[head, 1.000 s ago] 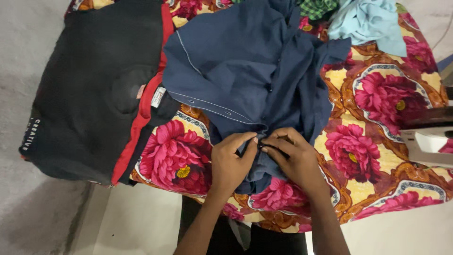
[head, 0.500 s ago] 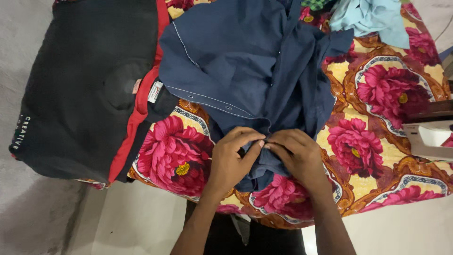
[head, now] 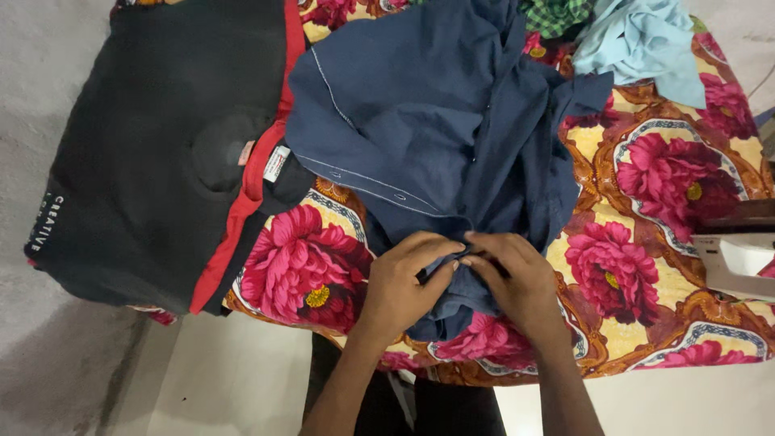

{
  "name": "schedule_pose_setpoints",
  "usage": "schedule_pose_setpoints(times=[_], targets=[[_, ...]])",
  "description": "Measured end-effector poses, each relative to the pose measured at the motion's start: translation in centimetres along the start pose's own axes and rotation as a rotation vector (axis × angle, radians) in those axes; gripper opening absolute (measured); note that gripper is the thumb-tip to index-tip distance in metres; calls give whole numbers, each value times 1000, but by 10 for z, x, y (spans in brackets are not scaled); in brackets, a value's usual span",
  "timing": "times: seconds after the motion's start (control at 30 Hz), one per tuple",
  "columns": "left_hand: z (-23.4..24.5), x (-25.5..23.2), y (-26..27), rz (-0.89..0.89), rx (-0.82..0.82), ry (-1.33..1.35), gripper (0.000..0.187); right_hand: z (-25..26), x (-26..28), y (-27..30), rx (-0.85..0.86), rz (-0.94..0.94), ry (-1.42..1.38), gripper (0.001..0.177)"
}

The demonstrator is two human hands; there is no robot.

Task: The person irons a navy blue shirt on a floral-patterned bed, smoothing the fabric and using a white iron to remove wrinkles. The person then flips the shirt and buttons it.

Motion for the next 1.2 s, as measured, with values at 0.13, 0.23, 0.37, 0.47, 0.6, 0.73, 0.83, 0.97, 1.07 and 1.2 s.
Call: schedule_pose_setpoints(times=[0.13, 0.23, 0.37, 0.47, 0.6, 0.73, 0.83, 0.97, 1.07, 1.2], targets=[[-3, 6, 3, 125, 41, -3, 23, 0, 3, -3, 3, 24, 8, 27], [-2, -3, 5, 12, -19, -7, 21, 1, 5, -1, -6, 46, -9, 25], [-2, -4, 6, 16, -13, -11, 20, 4, 6, 1, -17, 102, -15, 23], [-1, -6, 7, -24, -33, -18, 20, 5, 7, 1, -28, 134, -17, 22], [-3, -5, 12, -33, -65, -98, 19, 6, 11, 3, -30, 166, 5, 21], [-3, -9, 17, -78, -123, -115, 20, 6, 16, 4, -43, 187, 1, 20], [-3, -9, 19, -70, -125, -144, 20, 6, 18, 2, -65, 213, 22, 20], [-3, -9, 19, -89, -162, -171, 16, 9, 22, 3, -88, 228, 26, 19], [-4, -9, 22, -115, -161, -201, 17, 9, 22, 3, -83, 217, 44, 22], [-5, -10, 21, -148, -167, -203, 18, 8, 22, 3, -74, 185, 56, 23]])
Point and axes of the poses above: each hand's wrist, its own y-axis away from the middle knuckle, its own z-axis out of the back of the hand, x = y × z, the point moved 6 cm from there along -y, towards the middle knuckle, and after that the axes turned 2 degrees about z, right-handed, at the moved point
